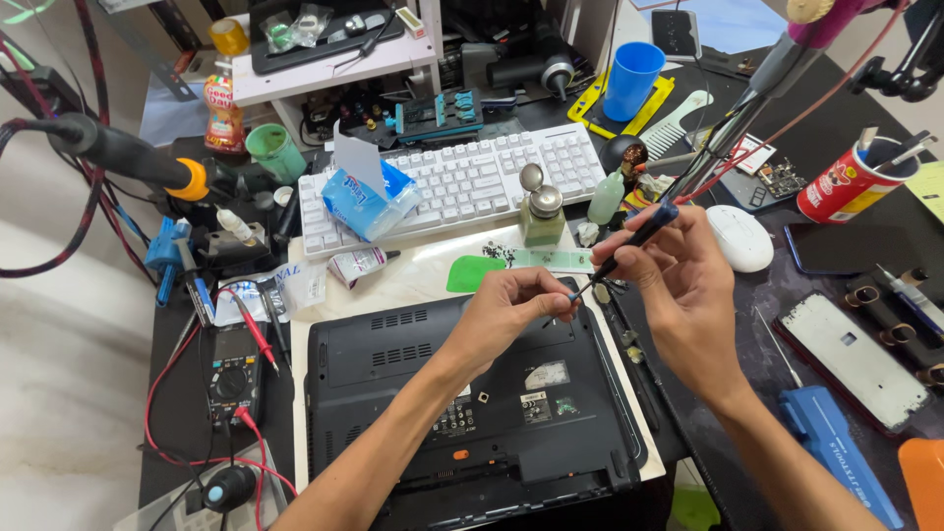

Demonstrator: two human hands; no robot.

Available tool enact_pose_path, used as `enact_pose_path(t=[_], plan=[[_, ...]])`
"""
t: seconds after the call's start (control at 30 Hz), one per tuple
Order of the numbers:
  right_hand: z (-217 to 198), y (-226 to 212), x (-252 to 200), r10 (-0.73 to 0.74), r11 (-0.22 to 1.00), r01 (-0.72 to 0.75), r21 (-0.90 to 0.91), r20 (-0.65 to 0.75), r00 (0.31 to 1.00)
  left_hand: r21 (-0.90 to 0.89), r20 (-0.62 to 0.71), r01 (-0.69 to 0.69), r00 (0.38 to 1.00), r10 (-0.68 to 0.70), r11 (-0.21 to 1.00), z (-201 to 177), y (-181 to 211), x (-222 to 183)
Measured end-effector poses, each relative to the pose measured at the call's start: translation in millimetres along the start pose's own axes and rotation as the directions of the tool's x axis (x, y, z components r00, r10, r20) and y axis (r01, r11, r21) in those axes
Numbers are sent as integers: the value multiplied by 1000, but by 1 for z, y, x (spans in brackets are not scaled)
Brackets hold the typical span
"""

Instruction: The person removes screws from the back of a laptop with a screwdriver, prys open the chassis cover, and removes the internal battery and other components by hand.

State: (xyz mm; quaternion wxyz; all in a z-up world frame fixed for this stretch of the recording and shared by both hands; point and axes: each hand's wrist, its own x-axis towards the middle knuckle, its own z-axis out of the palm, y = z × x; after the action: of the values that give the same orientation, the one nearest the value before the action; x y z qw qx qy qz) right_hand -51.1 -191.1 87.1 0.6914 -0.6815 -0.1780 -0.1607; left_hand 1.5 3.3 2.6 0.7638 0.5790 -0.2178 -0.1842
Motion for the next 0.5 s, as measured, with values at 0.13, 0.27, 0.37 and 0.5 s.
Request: enact_pose_path(t=[0.13, 0.27, 0.37, 0.5], plan=[[3, 2, 0, -8, 1000, 8, -3, 12, 1000, 19, 7, -33, 999, 33, 999, 0, 3, -1], [-2, 0, 6, 29, 999, -29, 16, 9, 1000, 1, -2, -12, 1000, 12, 1000, 2, 12, 0], [-5, -3, 8, 21, 1000, -21, 12, -24, 999, 22, -34, -8, 999, 9, 1000, 3, 22, -3], [-8, -7, 6, -8, 1000, 9, 8, -62, 998, 112, -121, -48, 991, 62, 992, -24, 40, -12]])
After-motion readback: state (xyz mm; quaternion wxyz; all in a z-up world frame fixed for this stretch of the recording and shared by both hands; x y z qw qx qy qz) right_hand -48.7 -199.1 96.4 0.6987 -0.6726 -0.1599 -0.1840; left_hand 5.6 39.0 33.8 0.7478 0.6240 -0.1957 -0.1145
